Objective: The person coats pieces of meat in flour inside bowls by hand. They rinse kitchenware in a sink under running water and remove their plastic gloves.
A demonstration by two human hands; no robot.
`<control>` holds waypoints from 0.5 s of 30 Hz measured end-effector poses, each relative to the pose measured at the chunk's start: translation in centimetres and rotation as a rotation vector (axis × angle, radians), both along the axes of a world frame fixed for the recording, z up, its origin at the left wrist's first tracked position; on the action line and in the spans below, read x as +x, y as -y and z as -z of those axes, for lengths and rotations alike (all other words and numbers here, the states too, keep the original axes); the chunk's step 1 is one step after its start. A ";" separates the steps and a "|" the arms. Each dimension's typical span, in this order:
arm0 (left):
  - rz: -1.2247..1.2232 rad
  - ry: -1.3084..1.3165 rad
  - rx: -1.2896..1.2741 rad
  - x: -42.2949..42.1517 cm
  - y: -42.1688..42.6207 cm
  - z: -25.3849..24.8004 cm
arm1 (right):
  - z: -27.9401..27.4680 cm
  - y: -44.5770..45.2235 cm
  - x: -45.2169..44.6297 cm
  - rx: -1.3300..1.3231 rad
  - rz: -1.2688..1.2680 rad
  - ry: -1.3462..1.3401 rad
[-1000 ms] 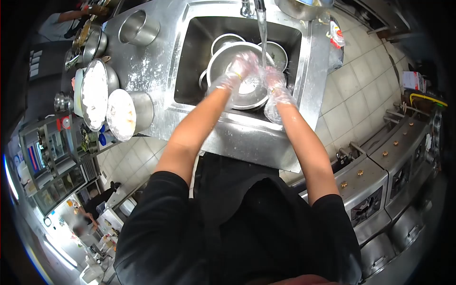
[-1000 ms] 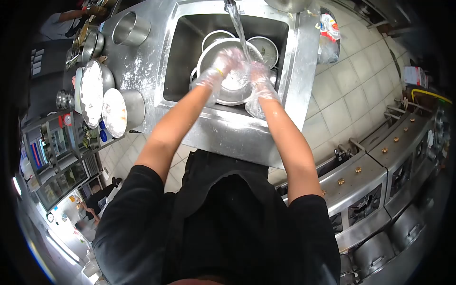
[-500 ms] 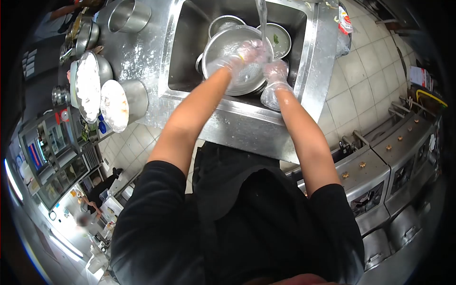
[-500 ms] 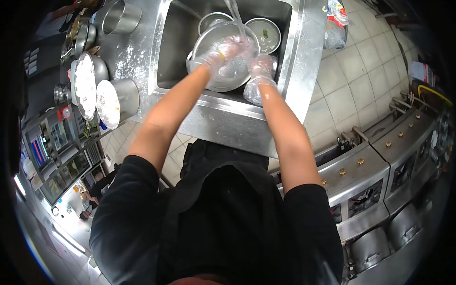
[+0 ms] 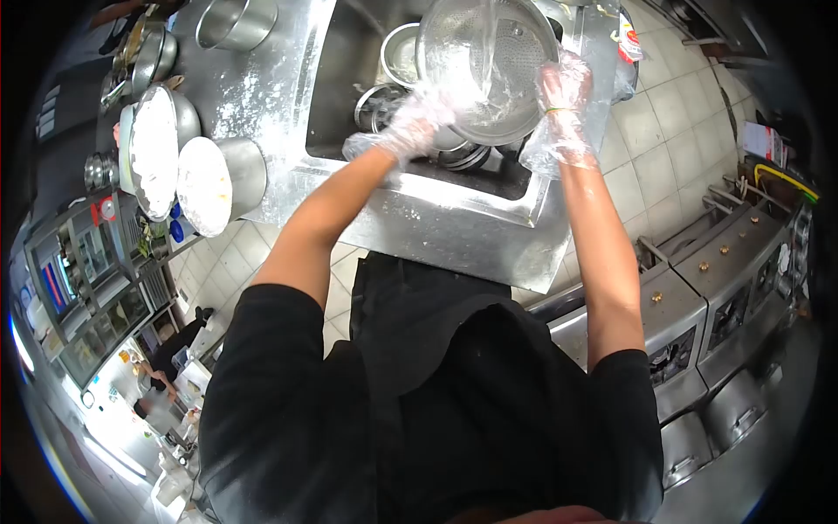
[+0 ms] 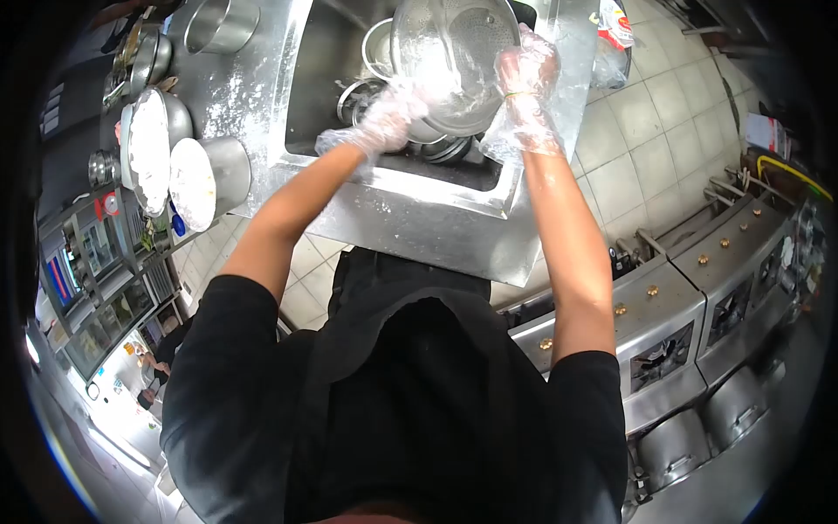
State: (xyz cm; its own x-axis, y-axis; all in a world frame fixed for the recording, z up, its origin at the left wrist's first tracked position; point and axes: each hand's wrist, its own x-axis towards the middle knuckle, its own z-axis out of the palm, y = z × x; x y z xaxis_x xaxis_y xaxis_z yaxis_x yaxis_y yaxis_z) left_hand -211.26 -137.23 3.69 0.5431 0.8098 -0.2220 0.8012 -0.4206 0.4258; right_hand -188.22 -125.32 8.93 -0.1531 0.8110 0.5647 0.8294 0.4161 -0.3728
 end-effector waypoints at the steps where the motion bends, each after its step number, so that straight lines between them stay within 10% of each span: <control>1: -0.035 0.005 0.024 -0.2 -0.9 0.0 | 0.1 0.0 0.5 0.045 -0.042 0.014; 7: -0.265 0.261 0.003 5.9 0.7 -4.6 | 4.2 -1.4 0.8 -0.117 0.124 0.491; 11: -0.357 0.477 -0.041 7.8 1.7 -5.2 | 0.7 1.2 -2.3 -0.118 0.009 -0.266; 13: -0.299 0.248 -0.074 5.2 2.1 -6.3 | -0.3 1.5 -2.2 -0.510 -0.119 0.596; 15: -0.116 0.068 0.170 1.4 2.6 -8.0 | 1.0 2.5 -2.2 -0.520 -0.174 0.469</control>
